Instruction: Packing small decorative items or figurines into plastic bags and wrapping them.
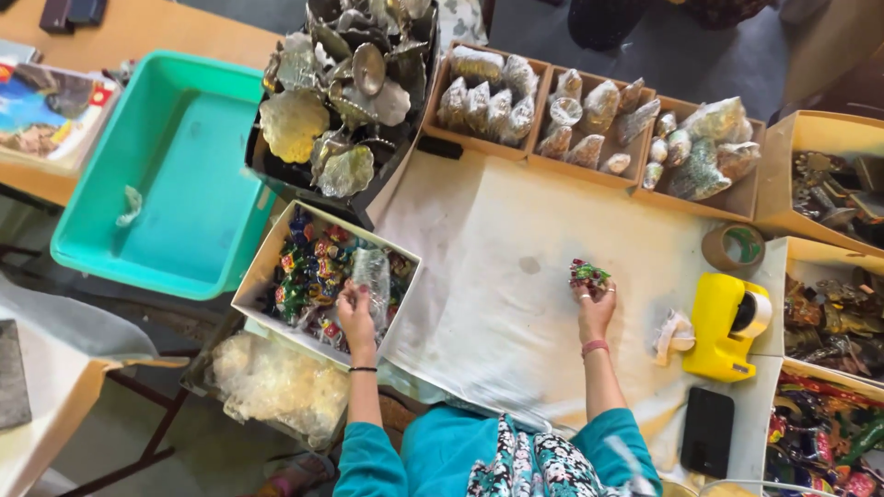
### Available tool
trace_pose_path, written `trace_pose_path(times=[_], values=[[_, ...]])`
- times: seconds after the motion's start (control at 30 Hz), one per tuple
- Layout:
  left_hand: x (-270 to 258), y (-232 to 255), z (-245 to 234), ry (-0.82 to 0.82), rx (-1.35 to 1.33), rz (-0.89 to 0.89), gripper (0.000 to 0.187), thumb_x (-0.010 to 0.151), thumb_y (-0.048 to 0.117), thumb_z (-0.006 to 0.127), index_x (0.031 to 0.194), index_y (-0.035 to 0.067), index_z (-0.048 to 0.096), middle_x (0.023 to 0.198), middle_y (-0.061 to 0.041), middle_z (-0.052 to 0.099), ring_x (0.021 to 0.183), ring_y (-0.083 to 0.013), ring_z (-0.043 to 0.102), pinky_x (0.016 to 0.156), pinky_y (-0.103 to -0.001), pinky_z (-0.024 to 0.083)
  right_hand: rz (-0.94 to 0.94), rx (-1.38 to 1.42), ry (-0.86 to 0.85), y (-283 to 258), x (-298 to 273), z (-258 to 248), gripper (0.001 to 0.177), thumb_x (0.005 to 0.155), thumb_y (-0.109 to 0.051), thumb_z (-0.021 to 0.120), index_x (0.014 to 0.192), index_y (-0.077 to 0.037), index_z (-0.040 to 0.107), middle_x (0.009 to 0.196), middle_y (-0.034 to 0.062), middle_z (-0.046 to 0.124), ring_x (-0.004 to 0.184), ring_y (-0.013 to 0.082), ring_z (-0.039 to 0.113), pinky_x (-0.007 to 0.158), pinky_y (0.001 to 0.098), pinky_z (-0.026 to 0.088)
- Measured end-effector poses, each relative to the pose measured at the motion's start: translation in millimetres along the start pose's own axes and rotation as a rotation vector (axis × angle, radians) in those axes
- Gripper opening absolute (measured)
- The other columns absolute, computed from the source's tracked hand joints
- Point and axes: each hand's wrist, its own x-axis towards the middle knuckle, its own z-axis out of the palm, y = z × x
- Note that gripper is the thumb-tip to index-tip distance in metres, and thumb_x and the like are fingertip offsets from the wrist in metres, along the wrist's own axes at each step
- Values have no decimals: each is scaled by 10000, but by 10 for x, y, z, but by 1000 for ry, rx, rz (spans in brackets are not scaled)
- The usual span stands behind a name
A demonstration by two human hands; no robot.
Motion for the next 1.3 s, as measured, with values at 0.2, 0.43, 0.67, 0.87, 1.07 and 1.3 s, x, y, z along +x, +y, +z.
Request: trace_pose_path(times=[0.2, 0.43, 0.67, 0.87, 1.07, 1.3], values=[[-196, 637, 86, 71, -263, -183, 123, 1003, 149, 681, 1078, 101, 595, 943, -18, 692, 790, -93, 601, 681, -233, 497, 188, 27, -33, -93, 70, -25, 342, 966, -84, 724, 1283, -13, 618, 1006, 36, 716, 789, 97, 648, 670, 258, 559], [-352, 1301, 671, -53, -318, -159, 127, 986, 224, 648, 1045, 121, 603, 908, -54, 735, 723, -123, 638, 586, -263, 518, 258, -105, -16, 13, 200, 180, 395, 920, -102, 737, 1272, 7, 595, 995, 43, 706, 752, 104, 627, 599, 276, 532], [-869, 1363, 1616, -453, -177, -137, 151, 992, 140, 677, 1015, 83, 540, 920, -48, 693, 847, -123, 712, 740, -278, 614, 106, 49, -285, -844, -716, 824, 493, 928, -378, 703, 1283, -45, 628, 1189, 88, 690, 1068, 195, 667, 903, 370, 562], [-1031, 1360, 2410, -805, -75, -175, 264, 943, 49, 724, 1158, 38, 573, 919, -31, 695, 801, -82, 658, 701, -225, 551, 382, 606, -556, -1675, -896, 1024, 335, 988, -236, 621, 1239, -14, 631, 1217, 98, 689, 1114, 203, 683, 971, 385, 561], [-1175, 1501, 2854, -810, 139, -116, 190, 1031, 181, 642, 1087, 6, 690, 796, -23, 711, 533, -61, 549, 465, -228, 456, 208, 711, -432, -2035, -824, 758, 96, 971, -75, 644, 975, -102, 552, 1161, 146, 722, 972, 170, 684, 904, 340, 568], [-1412, 1695, 2866, -729, 388, -36, 237, 1057, 274, 554, 1036, 67, 667, 541, -67, 597, 377, -74, 520, 348, -242, 402, 232, 585, -204, -1788, -901, 572, 125, 953, -94, 707, 963, -130, 589, 928, 91, 718, 600, 102, 558, 575, 269, 450]])
